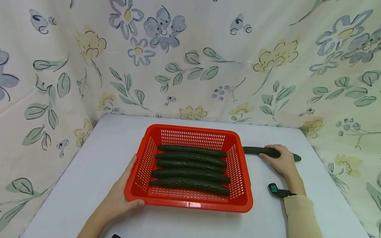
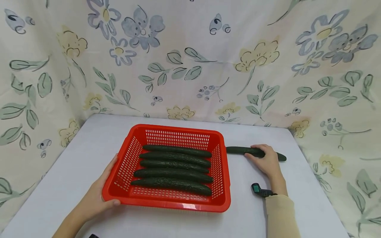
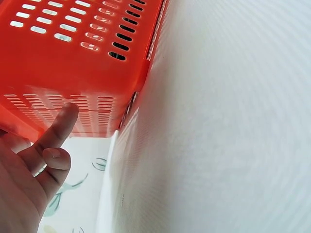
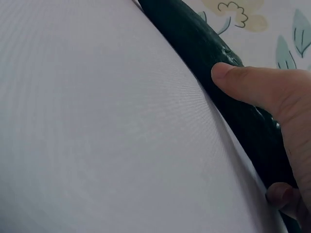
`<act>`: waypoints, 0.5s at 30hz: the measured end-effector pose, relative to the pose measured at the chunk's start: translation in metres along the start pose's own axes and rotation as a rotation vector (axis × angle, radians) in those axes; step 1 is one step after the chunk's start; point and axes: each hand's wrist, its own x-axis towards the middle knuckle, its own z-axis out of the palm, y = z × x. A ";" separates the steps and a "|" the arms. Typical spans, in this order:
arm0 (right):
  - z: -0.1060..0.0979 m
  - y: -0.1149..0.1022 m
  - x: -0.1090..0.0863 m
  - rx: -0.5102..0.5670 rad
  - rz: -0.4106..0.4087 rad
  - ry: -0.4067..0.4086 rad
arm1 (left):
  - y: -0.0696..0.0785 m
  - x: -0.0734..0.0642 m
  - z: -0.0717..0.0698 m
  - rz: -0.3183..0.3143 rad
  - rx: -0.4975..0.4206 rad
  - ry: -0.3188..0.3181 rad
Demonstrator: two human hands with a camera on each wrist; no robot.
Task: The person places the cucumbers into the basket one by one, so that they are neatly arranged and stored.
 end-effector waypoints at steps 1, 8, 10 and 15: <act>0.000 0.000 -0.001 -0.005 0.007 -0.002 | 0.000 0.000 0.000 0.003 -0.001 -0.001; 0.001 -0.001 -0.004 -0.017 0.008 0.024 | -0.001 0.000 0.000 0.010 0.006 -0.004; 0.002 -0.001 -0.004 -0.019 -0.003 0.035 | 0.000 0.000 -0.001 0.003 0.006 -0.002; 0.003 0.000 -0.006 -0.024 -0.028 0.060 | -0.001 0.000 -0.001 -0.008 0.001 -0.005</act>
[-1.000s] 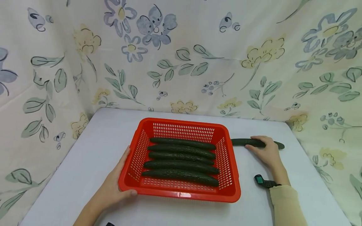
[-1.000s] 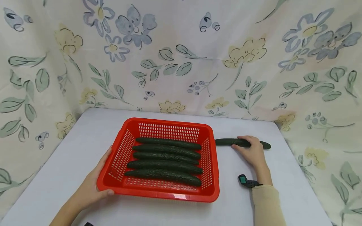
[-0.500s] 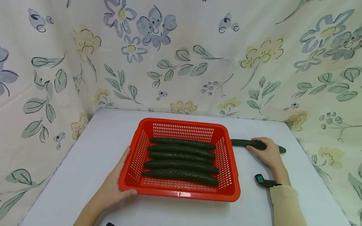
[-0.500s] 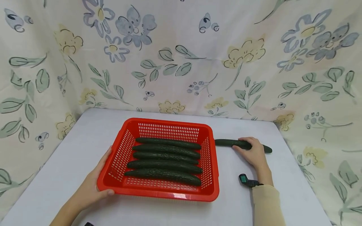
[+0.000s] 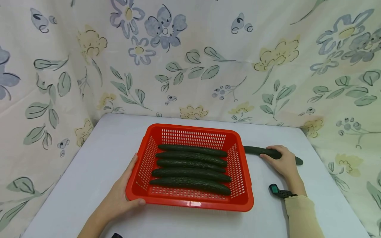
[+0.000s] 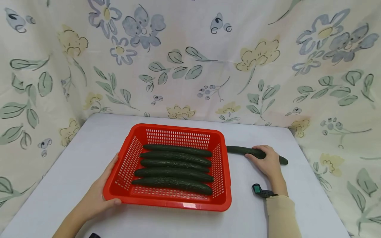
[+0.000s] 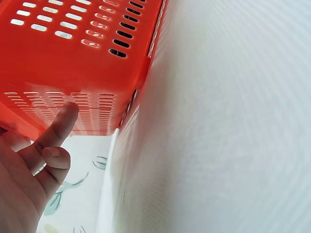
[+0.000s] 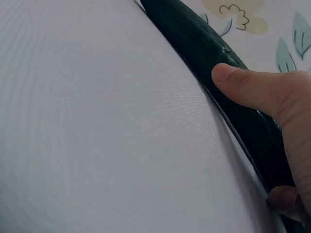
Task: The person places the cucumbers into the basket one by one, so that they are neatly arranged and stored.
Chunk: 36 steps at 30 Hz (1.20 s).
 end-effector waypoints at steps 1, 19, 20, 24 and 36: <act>0.000 0.000 0.000 0.001 -0.003 0.004 | 0.000 0.000 0.000 0.000 0.001 -0.001; -0.030 -0.017 0.000 0.032 0.083 0.084 | 0.000 0.000 0.000 0.002 0.006 0.004; -0.032 -0.020 0.001 0.032 0.081 0.093 | 0.000 0.000 0.000 0.002 0.004 0.004; -0.040 -0.029 0.001 0.021 0.075 0.132 | -0.002 0.001 0.000 0.005 0.002 0.004; -0.053 -0.048 0.002 -0.011 0.043 0.209 | -0.001 0.000 0.000 0.004 -0.020 -0.001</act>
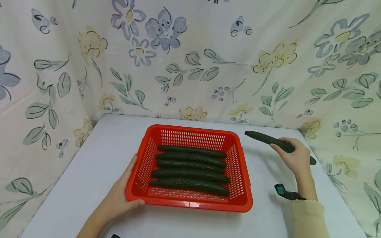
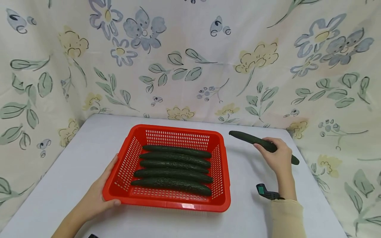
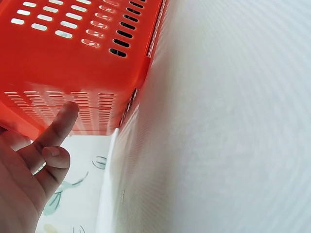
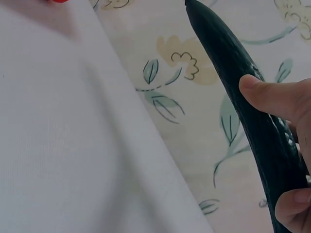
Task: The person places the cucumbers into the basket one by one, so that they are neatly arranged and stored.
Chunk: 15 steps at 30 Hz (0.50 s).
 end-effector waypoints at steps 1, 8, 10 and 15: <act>0.000 -0.001 0.000 0.003 0.002 0.005 | 0.000 0.000 0.000 0.000 0.005 0.000; -0.002 -0.011 0.000 0.034 0.035 0.000 | 0.000 -0.001 0.000 0.005 0.041 0.007; -0.001 -0.014 0.000 0.036 0.036 -0.006 | 0.000 0.000 0.000 0.006 0.038 0.007; 0.000 -0.022 -0.001 0.022 0.027 -0.035 | 0.000 0.000 0.000 0.014 0.027 0.006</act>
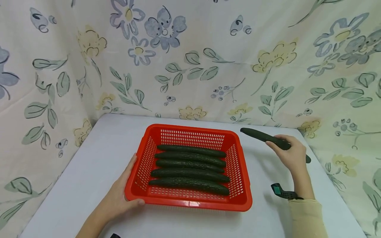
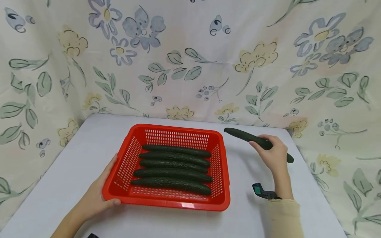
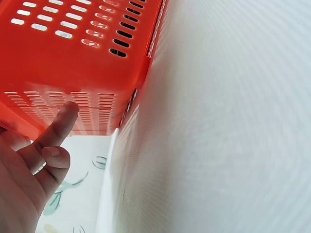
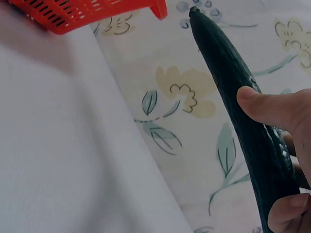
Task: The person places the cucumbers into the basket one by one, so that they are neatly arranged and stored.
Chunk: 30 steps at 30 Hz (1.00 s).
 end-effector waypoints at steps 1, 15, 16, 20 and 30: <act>0.000 -0.002 0.000 -0.005 -0.002 -0.004 | 0.000 0.000 0.000 0.001 0.000 0.000; 0.003 -0.037 -0.008 0.063 -0.100 -0.003 | 0.001 0.000 0.000 -0.008 0.030 0.004; 0.003 -0.039 -0.009 0.065 -0.109 -0.002 | 0.002 0.000 0.000 -0.006 0.033 0.005; 0.005 -0.048 -0.011 0.077 -0.139 -0.008 | 0.003 0.000 -0.001 -0.002 0.034 0.004; 0.005 -0.068 -0.005 0.090 -0.274 -0.013 | 0.002 -0.001 0.001 0.003 0.017 0.001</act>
